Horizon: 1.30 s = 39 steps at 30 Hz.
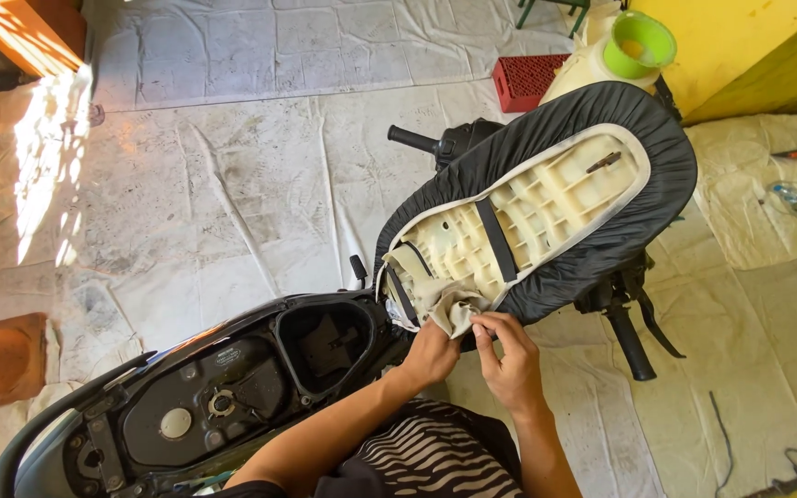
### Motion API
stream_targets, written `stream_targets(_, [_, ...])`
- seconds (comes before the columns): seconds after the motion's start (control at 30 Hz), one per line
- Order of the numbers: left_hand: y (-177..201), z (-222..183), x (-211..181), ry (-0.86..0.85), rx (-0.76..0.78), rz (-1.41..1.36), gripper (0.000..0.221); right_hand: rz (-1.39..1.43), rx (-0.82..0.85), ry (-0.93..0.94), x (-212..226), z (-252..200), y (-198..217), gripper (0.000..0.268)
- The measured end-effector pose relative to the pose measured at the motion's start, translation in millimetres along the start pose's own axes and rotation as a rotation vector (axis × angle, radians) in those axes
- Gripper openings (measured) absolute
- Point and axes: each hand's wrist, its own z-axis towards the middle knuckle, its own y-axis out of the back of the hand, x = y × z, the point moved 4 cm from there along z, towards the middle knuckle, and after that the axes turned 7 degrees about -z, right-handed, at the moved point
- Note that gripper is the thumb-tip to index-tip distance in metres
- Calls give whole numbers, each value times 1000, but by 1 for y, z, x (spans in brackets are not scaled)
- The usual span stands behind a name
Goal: The person wipes the underside of a motorcycle seat with a cloth. They hold the seat with one hand while scrubbing the white plastic base with the other, focusing on the grooves and edges.
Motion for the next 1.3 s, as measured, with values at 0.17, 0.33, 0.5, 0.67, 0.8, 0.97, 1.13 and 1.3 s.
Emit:
stream_targets(0.17, [12, 2, -23, 19, -51, -126, 39, 45, -38, 89, -5, 4, 0, 13])
stream_targets(0.33, [15, 7, 9, 30, -76, -36, 46, 60, -39, 96, -2, 7, -3, 13])
stream_targets(0.5, [25, 24, -10, 22, -19, -80, 46, 71, -34, 104, -3, 7, -9, 14])
stream_targets(0.67, [24, 23, -23, 36, 57, 53, 49, 79, -31, 98, 0, 5, -13, 13])
stream_targets(0.8, [21, 25, 35, 370, 0, -252, 43, 67, -47, 92, -11, -1, -23, 13])
stream_targets(0.97, [38, 27, 95, 751, -160, -357, 51, 94, -57, 99, -1, -2, -25, 13])
stream_targets(1.13, [38, 29, 104, 718, -217, -528, 48, 67, -100, 88, 1, -5, -19, 14])
stream_targets(1.3, [30, 28, 96, 743, -282, -233, 45, 25, -139, 13, -2, -13, -6, 12])
